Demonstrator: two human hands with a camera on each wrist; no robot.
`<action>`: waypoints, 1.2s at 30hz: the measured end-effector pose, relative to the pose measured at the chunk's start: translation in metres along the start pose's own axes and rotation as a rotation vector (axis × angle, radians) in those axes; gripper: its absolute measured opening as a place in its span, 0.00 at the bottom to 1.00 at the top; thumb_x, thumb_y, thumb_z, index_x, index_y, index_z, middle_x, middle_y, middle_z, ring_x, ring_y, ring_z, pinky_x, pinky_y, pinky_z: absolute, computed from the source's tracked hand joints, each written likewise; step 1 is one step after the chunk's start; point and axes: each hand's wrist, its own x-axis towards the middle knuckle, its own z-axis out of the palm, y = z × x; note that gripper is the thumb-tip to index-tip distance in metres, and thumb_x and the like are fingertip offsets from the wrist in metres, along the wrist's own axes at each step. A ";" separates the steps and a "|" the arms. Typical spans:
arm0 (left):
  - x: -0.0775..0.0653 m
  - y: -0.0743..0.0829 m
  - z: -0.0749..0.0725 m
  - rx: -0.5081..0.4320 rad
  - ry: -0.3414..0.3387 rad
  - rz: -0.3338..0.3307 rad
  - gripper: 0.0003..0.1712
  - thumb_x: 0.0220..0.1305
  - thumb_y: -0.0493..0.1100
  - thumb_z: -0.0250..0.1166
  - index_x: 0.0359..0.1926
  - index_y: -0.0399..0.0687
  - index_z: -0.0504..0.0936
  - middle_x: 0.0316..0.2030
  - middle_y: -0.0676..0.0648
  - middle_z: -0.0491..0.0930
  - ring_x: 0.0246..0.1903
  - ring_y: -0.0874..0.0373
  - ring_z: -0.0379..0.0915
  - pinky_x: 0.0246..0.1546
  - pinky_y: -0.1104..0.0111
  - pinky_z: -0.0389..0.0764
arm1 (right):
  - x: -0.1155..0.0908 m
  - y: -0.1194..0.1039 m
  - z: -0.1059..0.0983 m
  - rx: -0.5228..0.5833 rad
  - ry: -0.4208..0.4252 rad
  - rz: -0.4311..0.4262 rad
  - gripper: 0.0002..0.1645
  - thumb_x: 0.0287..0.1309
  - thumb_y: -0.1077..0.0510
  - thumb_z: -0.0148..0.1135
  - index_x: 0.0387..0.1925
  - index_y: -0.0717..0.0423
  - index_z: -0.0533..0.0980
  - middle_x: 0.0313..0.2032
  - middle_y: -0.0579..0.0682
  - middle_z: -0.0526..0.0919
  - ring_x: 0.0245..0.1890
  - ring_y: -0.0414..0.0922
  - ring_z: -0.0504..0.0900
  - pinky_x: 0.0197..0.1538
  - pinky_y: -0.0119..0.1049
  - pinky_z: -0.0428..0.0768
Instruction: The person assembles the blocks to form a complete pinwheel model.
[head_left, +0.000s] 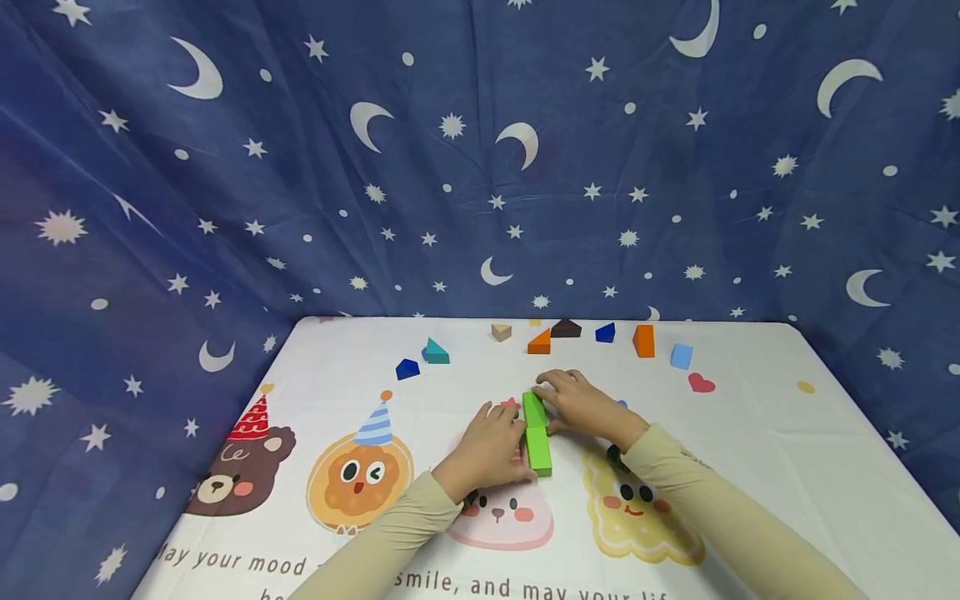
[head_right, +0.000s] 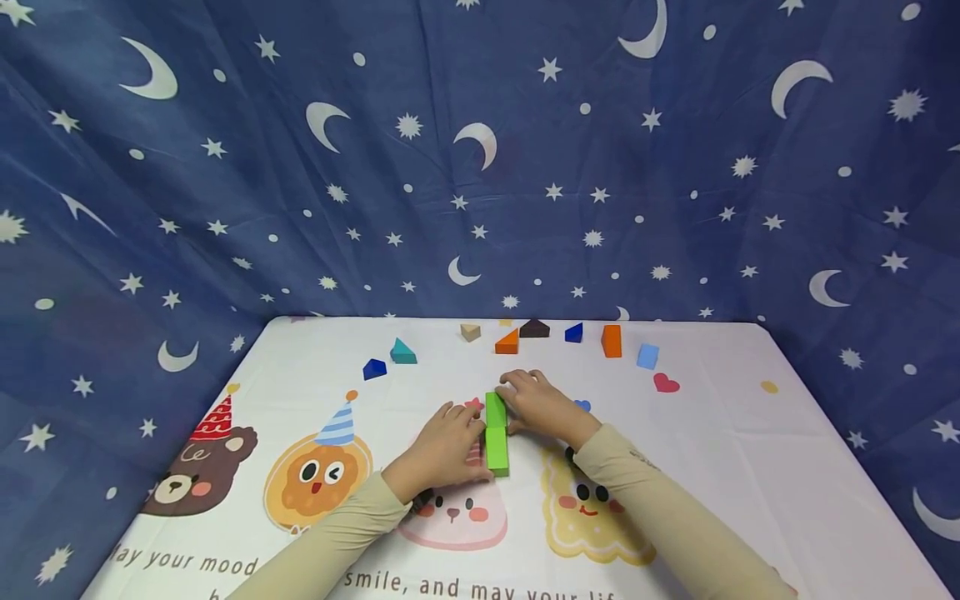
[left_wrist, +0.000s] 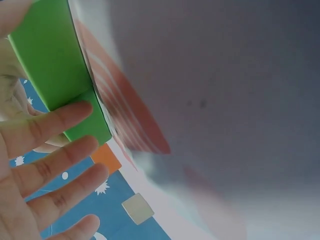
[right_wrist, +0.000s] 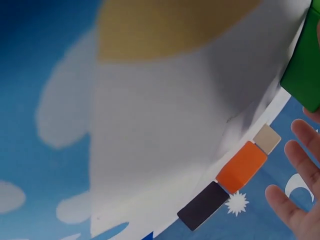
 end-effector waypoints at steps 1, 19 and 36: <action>0.000 -0.001 0.000 0.002 0.000 0.001 0.45 0.48 0.74 0.61 0.56 0.46 0.75 0.59 0.45 0.72 0.60 0.52 0.67 0.64 0.55 0.63 | 0.001 0.000 0.000 -0.008 -0.006 0.003 0.43 0.39 0.38 0.70 0.54 0.60 0.74 0.52 0.56 0.74 0.56 0.53 0.73 0.57 0.50 0.71; 0.000 -0.010 -0.007 0.035 -0.067 0.044 0.43 0.49 0.73 0.62 0.57 0.48 0.75 0.55 0.48 0.74 0.55 0.54 0.70 0.63 0.55 0.65 | 0.003 -0.005 -0.004 0.047 -0.059 0.048 0.46 0.42 0.36 0.68 0.56 0.63 0.71 0.55 0.57 0.74 0.58 0.54 0.71 0.59 0.53 0.69; -0.001 -0.012 -0.003 0.098 -0.020 0.110 0.44 0.51 0.75 0.57 0.58 0.49 0.71 0.53 0.47 0.74 0.55 0.54 0.69 0.63 0.57 0.66 | -0.002 -0.005 -0.003 0.042 -0.006 0.038 0.44 0.41 0.36 0.68 0.54 0.61 0.72 0.53 0.58 0.75 0.56 0.54 0.73 0.58 0.52 0.71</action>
